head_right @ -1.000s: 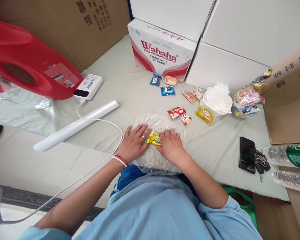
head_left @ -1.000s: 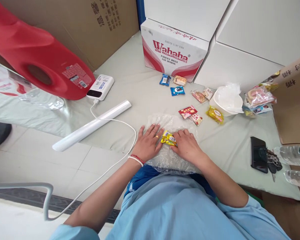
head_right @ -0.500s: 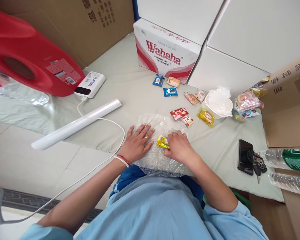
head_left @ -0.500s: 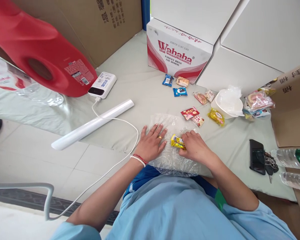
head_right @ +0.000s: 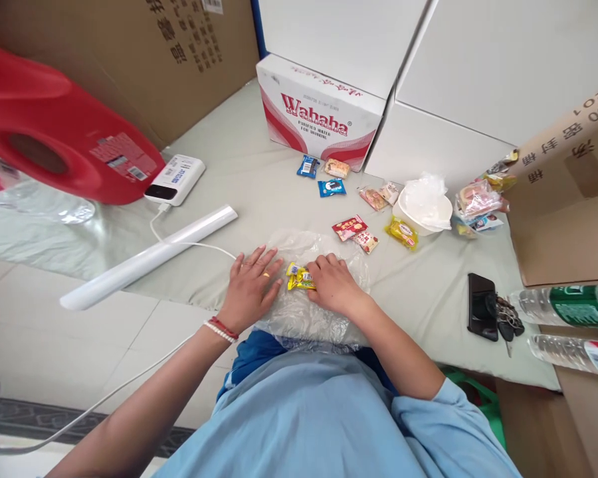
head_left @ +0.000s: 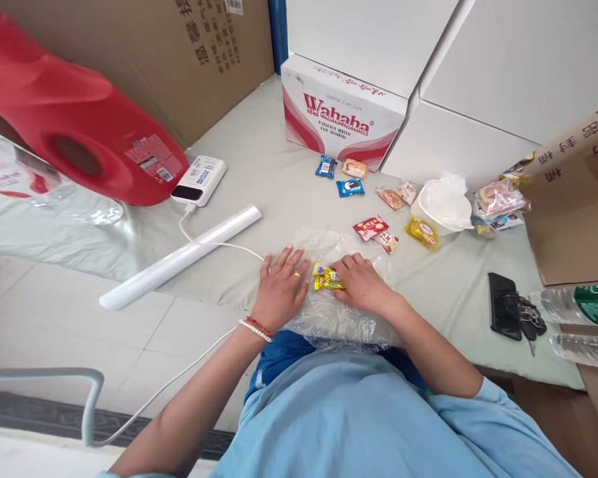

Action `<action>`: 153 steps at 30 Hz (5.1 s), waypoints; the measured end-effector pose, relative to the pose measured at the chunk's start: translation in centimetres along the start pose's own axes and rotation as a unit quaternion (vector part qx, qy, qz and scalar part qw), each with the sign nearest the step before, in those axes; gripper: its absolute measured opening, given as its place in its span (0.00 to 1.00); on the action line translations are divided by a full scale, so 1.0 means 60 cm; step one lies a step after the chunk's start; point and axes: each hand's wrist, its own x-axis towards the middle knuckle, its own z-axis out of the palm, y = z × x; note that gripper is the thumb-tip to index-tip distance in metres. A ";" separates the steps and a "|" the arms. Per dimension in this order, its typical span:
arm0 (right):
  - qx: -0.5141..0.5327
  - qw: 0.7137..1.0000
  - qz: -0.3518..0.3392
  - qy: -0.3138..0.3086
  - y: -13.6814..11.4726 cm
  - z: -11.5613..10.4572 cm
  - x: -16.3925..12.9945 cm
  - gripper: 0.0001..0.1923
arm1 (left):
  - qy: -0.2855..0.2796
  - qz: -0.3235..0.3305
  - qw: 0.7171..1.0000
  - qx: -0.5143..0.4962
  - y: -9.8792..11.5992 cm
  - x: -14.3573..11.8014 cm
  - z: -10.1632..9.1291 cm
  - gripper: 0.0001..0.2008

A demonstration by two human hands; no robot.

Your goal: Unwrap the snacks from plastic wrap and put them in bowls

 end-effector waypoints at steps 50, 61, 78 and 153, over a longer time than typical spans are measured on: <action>0.203 0.947 -0.051 0.243 0.071 0.143 -0.253 0.06 | 0.040 0.161 0.977 -0.136 -0.040 -0.120 -0.013 0.09; 0.384 0.892 0.115 0.210 0.153 0.029 -0.147 0.13 | -0.053 -0.059 0.983 -0.168 -0.044 0.056 -0.067 0.18; 0.056 0.953 0.124 0.272 0.138 -0.027 -0.054 0.15 | 0.222 0.073 0.969 -0.076 0.100 -0.016 -0.043 0.13; 0.203 0.954 0.213 0.056 0.085 0.058 -0.139 0.11 | 0.049 0.039 0.993 0.100 0.140 0.016 0.075 0.26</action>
